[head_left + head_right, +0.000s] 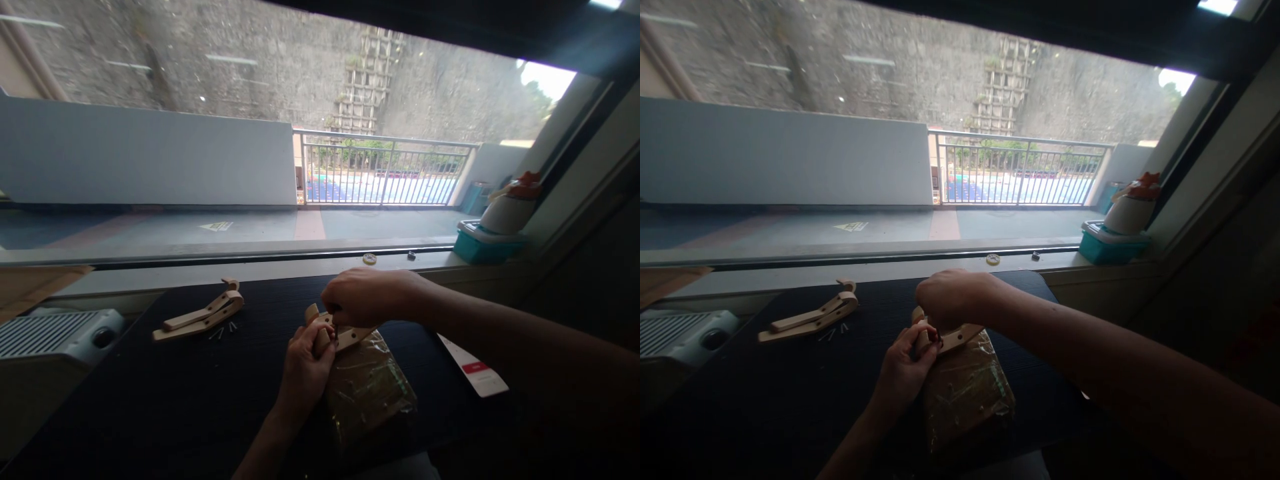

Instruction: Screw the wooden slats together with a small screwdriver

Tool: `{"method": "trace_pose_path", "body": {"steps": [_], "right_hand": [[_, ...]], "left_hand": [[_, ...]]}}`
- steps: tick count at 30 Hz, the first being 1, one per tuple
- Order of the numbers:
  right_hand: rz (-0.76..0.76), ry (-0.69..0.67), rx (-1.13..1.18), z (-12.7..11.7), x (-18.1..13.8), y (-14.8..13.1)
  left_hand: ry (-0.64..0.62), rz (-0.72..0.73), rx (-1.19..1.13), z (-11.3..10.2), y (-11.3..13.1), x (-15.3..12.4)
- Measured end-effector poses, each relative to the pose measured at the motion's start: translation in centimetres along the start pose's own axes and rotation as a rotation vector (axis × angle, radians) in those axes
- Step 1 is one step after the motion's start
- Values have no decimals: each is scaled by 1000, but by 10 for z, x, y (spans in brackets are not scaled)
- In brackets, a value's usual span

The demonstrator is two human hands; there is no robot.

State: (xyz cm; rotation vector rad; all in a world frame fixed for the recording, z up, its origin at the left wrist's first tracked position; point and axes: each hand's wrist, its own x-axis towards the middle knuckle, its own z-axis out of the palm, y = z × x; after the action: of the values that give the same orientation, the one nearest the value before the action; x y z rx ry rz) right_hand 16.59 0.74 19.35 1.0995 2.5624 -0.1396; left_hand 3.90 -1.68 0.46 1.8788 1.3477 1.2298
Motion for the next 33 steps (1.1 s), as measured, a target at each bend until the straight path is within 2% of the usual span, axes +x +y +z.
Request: {"method": "trace_pose_path", "body": {"steps": [6,12,21,28,33], "right_hand": [[105,28,107,5,5,3],[73,95,123,8,4,5],[-16,62,-4,4,-3,7],[149,0,17,5,-6,4],[44,23,30,-1,-5,7]], "left_hand": [[-6,11,10,-2,0,1],[-11,-5,13,-2,0,2],[-11,6,15,0,-2,1],[1,3,-19,-2,4,1],[-10,-9,-21,-3,6,1]]}}
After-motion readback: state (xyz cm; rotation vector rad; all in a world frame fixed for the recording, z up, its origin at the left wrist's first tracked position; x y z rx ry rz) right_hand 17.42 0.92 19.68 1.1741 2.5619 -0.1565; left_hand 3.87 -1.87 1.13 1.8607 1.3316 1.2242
